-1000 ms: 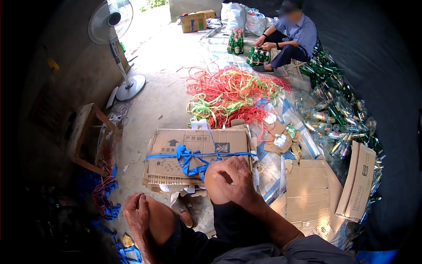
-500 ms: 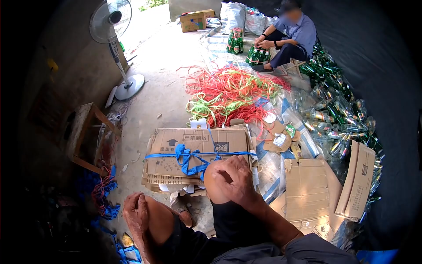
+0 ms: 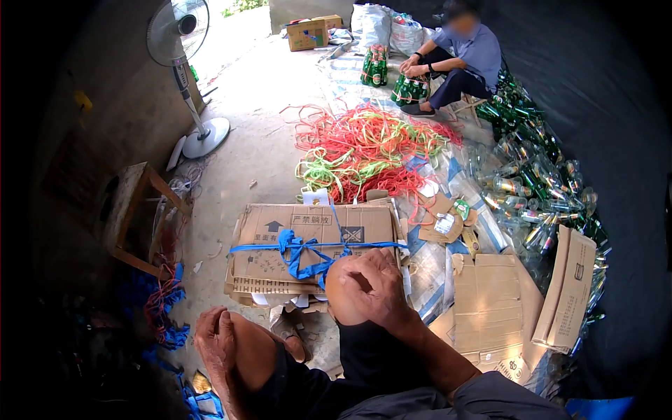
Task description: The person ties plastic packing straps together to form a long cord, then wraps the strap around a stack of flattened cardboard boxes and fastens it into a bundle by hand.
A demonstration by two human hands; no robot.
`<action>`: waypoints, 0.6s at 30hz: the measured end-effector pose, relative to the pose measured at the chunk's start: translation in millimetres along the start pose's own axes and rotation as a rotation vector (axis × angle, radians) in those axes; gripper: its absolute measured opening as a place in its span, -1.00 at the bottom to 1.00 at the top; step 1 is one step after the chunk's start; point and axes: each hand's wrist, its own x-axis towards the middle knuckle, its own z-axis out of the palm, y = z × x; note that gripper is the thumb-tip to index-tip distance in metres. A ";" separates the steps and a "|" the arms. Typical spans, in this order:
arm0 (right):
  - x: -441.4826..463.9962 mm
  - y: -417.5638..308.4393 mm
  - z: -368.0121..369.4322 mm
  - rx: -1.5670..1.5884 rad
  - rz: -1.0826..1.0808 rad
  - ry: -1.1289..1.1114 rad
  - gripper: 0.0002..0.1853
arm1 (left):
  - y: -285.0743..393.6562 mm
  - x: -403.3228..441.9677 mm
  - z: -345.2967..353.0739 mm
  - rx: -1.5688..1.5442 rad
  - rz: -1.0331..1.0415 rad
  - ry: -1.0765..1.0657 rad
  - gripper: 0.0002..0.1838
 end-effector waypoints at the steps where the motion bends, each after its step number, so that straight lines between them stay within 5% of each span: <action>1: -0.3 -0.2 -0.1 -0.004 0.003 0.000 -0.76 | -1.3 -0.1 -0.1 0.001 0.003 0.000 -0.79; 18: -7.2 -18.5 -3.9 -0.026 -0.016 -0.009 -0.77 | -0.8 1.3 1.8 0.029 0.056 0.001 -0.75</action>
